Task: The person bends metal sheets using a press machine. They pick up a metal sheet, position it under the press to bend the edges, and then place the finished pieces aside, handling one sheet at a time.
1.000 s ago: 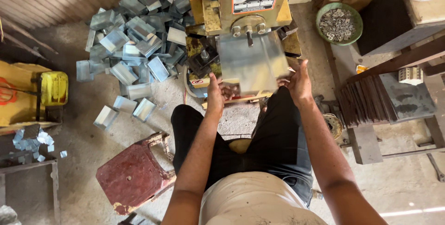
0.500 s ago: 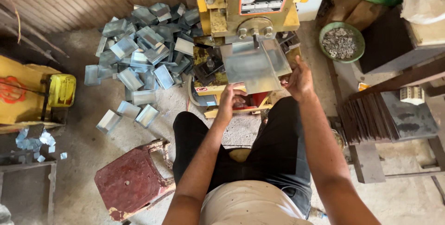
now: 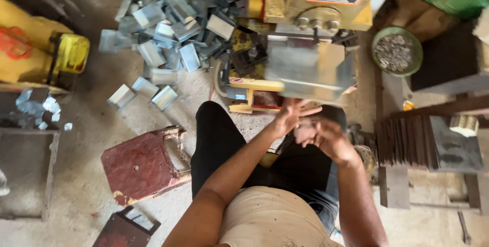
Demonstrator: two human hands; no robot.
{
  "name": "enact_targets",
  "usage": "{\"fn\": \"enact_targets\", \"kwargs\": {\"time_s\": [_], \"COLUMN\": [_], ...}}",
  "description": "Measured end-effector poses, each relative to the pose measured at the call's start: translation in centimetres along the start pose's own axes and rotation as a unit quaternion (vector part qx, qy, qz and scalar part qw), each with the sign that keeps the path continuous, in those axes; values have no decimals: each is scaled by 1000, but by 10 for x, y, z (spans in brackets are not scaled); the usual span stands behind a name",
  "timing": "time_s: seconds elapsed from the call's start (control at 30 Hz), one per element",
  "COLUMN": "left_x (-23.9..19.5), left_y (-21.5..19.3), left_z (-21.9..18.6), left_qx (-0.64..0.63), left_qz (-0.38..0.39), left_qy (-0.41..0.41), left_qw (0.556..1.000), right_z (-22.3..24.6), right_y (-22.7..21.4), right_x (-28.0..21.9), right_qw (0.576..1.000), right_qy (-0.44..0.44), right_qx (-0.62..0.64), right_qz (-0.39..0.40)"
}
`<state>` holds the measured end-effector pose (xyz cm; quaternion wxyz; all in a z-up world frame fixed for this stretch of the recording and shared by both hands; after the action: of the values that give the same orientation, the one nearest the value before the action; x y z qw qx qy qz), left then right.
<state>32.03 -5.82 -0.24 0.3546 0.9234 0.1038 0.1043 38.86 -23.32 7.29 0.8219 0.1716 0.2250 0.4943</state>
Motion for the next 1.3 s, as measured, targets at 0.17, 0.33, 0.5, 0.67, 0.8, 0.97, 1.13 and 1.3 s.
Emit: {"fn": "enact_targets", "kwargs": {"time_s": [0.17, 0.33, 0.5, 0.67, 0.8, 0.97, 1.13, 1.3], "left_x": [7, 9, -10, -29, -16, -2, -13, -4], "left_y": [-16, -48, -40, -25, -32, -43, -53, -53], "left_z": [-27, -55, -82, -98, -102, -106, -93, -97], "left_qx": [166, 179, 431, 301, 263, 180, 81, 124], "left_qz": [-286, -263, -272, -216, -233, -273, -275, -241], "left_qy": [-103, -135, 0, -90, -110, -106, -117, -134], "left_qw": [938, 938, 861, 925, 930, 939, 951, 953], "right_z": [20, 29, 6, 5, 20, 35, 31, 37], "right_y": [-39, -51, -29, -28, -27, -16, -15, -14], "right_x": [-24, 15, 45, 49, 60, 74, 67, 74], "right_qw": [962, 936, 981, 975, 972, 973, 975, 973], "right_qy": [-221, -81, -83, -90, -85, -51, -54, -51], "right_qx": [-9, -175, 25, 82, 104, 115, 110, 100], "right_qz": [-158, -293, -174, -183, -191, -195, -188, -204]}}
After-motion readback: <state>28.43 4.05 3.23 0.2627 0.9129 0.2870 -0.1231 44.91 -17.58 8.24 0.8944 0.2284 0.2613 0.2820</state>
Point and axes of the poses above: each hand's wrist, its own x-axis towards the middle knuckle, its own y-axis out of the palm, z = x × y, the point moved 2 cm from there along x, towards the middle knuckle, and after that the axes turned 2 degrees about x, right-handed, at the moved point
